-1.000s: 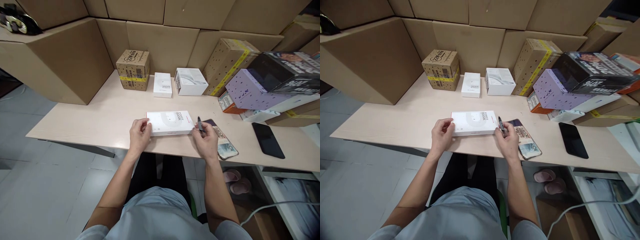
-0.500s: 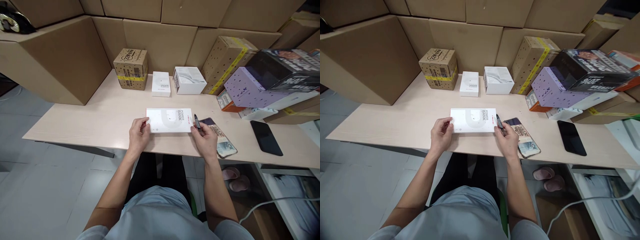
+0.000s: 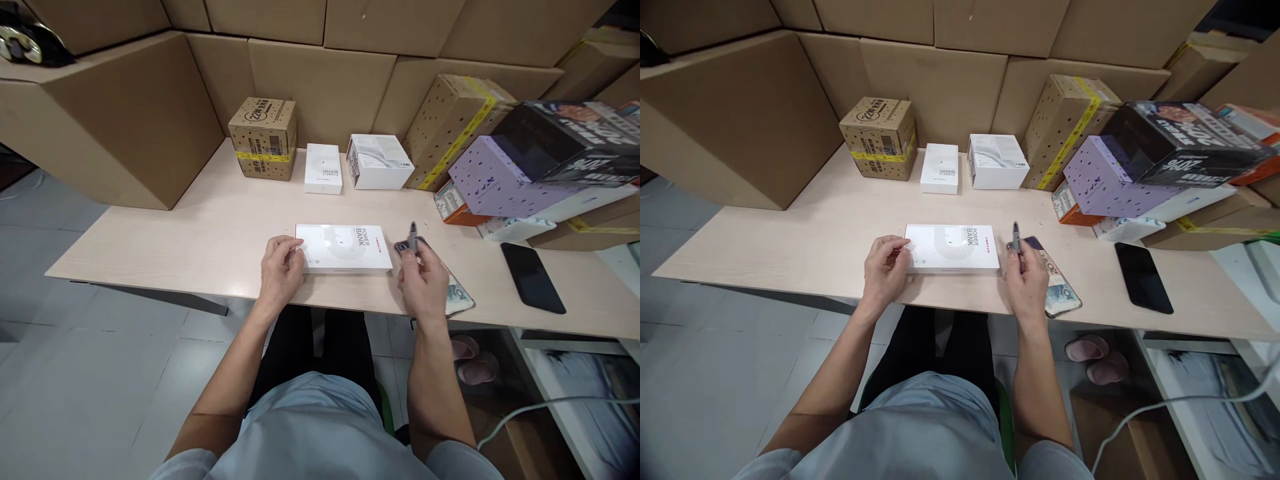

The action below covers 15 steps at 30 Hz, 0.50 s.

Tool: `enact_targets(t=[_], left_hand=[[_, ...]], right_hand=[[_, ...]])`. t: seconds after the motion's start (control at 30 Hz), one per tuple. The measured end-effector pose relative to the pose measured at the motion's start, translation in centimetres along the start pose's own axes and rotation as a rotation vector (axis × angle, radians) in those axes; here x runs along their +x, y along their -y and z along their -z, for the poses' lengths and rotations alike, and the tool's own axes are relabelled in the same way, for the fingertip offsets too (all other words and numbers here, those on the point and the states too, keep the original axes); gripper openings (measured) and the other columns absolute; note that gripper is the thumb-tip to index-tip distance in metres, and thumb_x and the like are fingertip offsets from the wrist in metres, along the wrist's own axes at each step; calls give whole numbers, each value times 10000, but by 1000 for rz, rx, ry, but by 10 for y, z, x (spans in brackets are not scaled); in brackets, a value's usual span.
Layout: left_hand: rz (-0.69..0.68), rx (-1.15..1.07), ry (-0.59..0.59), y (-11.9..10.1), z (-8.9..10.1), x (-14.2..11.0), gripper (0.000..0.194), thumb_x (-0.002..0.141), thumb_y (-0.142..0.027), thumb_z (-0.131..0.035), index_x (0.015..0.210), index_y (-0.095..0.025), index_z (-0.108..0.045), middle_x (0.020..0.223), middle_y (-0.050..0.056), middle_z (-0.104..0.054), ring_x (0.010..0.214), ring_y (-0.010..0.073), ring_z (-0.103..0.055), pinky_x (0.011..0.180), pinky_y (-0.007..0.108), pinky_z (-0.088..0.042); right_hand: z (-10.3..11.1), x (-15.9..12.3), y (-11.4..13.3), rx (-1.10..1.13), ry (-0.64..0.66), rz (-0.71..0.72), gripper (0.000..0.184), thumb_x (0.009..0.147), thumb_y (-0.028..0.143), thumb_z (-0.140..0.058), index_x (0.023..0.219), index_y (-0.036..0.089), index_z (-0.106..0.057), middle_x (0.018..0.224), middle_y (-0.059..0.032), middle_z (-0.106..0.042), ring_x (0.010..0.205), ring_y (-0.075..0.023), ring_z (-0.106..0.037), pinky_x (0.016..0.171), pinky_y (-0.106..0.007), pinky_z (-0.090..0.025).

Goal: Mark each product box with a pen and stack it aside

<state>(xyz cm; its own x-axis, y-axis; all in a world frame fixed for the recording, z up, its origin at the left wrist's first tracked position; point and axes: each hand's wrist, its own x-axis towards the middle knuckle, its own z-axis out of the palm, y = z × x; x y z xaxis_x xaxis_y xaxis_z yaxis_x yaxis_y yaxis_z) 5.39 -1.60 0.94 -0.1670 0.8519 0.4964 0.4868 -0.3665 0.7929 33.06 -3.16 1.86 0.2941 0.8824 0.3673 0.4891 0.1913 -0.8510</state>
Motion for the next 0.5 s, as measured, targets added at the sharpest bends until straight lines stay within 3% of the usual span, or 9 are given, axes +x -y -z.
enact_targets(t=[0.1, 0.2, 0.27, 0.37, 0.43, 0.5], left_hand=[[-109, 11, -24, -1, 1, -2, 207, 942, -168, -567, 1025, -247, -740, 1123, 80, -672, 1079, 210, -662, 815, 360, -601], [-351, 53, 9, -2, 2, -2, 227, 913, -114, -570, 1001, -248, -730, 1115, 70, -708, 1112, 234, -638, 902, 423, -585], [-476, 72, 66, -3, 2, -1, 247, 884, -95, -579, 1007, -250, -726, 1088, 62, -734, 1094, 244, -631, 930, 445, -577], [-534, 116, 144, -5, 3, -2, 258, 863, -105, -592, 1025, -251, -729, 1051, 48, -766, 1073, 258, -631, 946, 465, -565], [-528, 153, 180, -5, 3, -2, 251, 861, -123, -596, 1024, -253, -737, 1041, 42, -783, 1080, 269, -635, 948, 476, -549], [-509, 178, 212, -5, 4, -2, 242, 861, -141, -595, 1011, -256, -747, 1041, 42, -792, 1084, 275, -640, 943, 479, -537]], right_hand=[[6, 3, 17, 209, -19, -74, 540, 975, 380, -594, 1506, 320, -513, 923, 1, -708, 498, -96, -526, 469, -257, -444], [10, 12, 37, 430, 48, -79, 438, 931, 399, -654, 1358, 312, -611, 862, 9, -702, 484, -98, -524, 445, -254, -422], [11, 21, 48, 557, 110, -94, 360, 939, 524, -612, 1214, 296, -654, 869, -12, -721, 499, -114, -548, 463, -277, -442], [5, 33, 59, 583, 237, -140, 544, 951, 754, -423, 1189, 310, -627, 1059, -77, -774, 601, -160, -640, 549, -341, -515], [-6, 36, 64, 559, 266, -134, 533, 908, 781, -515, 1147, 313, -608, 1110, -79, -786, 649, -176, -674, 597, -355, -540], [-22, 36, 68, 574, 269, -101, 454, 882, 710, -646, 1062, 295, -601, 949, -37, -795, 619, -166, -662, 603, -333, -538]])
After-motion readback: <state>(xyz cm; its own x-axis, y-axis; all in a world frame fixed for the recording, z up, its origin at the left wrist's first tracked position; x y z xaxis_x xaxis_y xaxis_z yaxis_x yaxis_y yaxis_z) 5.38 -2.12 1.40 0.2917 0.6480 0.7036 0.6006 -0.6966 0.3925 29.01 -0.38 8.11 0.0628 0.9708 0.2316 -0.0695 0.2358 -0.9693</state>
